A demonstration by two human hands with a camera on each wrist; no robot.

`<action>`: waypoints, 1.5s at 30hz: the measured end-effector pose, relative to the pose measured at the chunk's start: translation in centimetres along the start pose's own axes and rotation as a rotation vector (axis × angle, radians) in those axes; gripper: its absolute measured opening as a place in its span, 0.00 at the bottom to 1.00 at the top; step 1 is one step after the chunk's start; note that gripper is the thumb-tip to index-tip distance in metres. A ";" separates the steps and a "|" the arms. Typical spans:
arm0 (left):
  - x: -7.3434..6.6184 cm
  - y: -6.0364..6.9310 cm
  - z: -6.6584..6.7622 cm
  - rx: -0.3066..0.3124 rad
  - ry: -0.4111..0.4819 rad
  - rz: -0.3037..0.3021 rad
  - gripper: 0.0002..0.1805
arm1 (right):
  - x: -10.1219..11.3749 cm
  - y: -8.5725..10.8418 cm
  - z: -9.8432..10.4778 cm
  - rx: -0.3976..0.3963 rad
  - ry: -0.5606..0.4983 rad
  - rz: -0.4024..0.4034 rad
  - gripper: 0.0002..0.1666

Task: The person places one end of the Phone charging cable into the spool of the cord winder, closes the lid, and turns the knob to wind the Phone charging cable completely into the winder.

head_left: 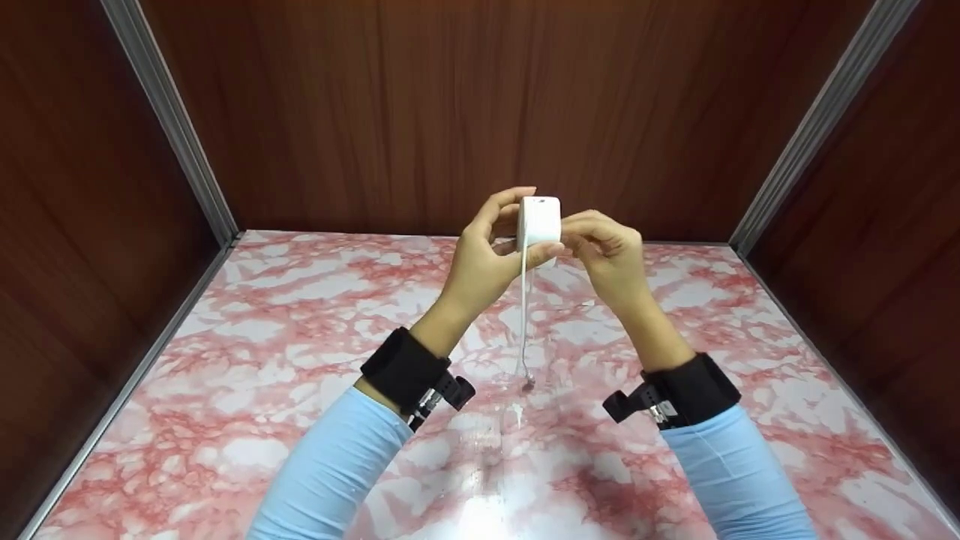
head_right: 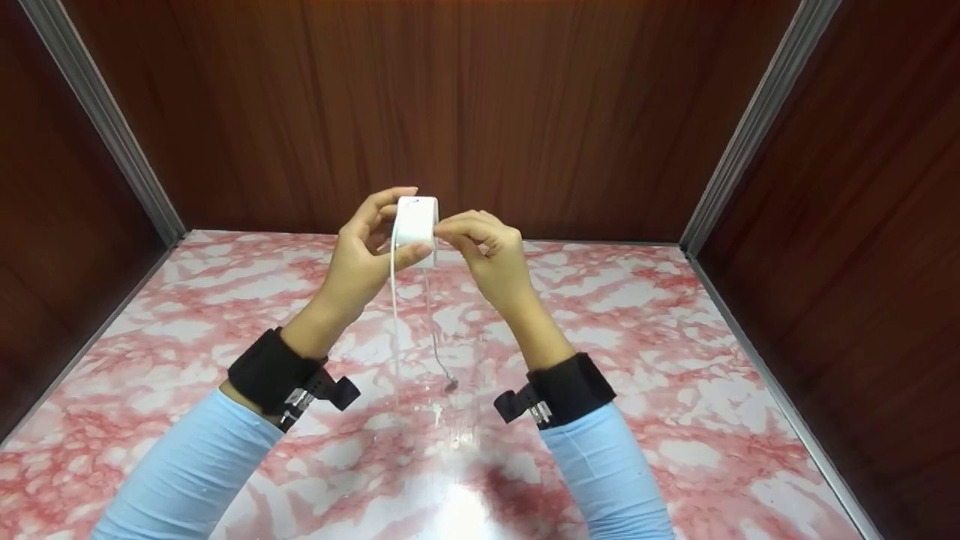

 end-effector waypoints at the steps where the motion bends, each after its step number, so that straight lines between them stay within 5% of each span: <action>1: 0.0 0.0 0.0 0.003 0.001 0.001 0.35 | 0.2 0.0 0.1 -0.012 0.030 0.023 0.03; 8: 0.1 0.1 -0.4 0.019 0.007 -0.002 0.36 | 1.1 0.2 0.6 -0.087 0.142 0.144 0.09; 18: 0.3 0.1 -0.4 0.021 0.037 0.007 0.35 | 1.4 0.4 0.4 -0.083 0.204 0.180 0.05; 28: 0.5 0.3 -0.6 0.042 0.017 0.030 0.36 | 4.2 2.0 -0.7 -0.074 0.426 0.545 0.13; 36: 0.8 0.5 -0.4 0.031 0.009 0.039 0.35 | 2.9 1.3 -0.8 0.027 0.408 0.377 0.05; 45: 1.0 0.5 -0.5 0.023 0.008 0.035 0.35 | 0.5 0.6 -0.5 0.090 0.178 0.089 0.11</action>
Point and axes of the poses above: each hand's wrist, its own y-axis away from the middle knuckle, its own z-axis out of the back of the hand, x = y × z, the point moved 10 cm from there along -y, towards the middle knuckle, and after that the axes turned 1 degree about -z, right-handed, at the moved point
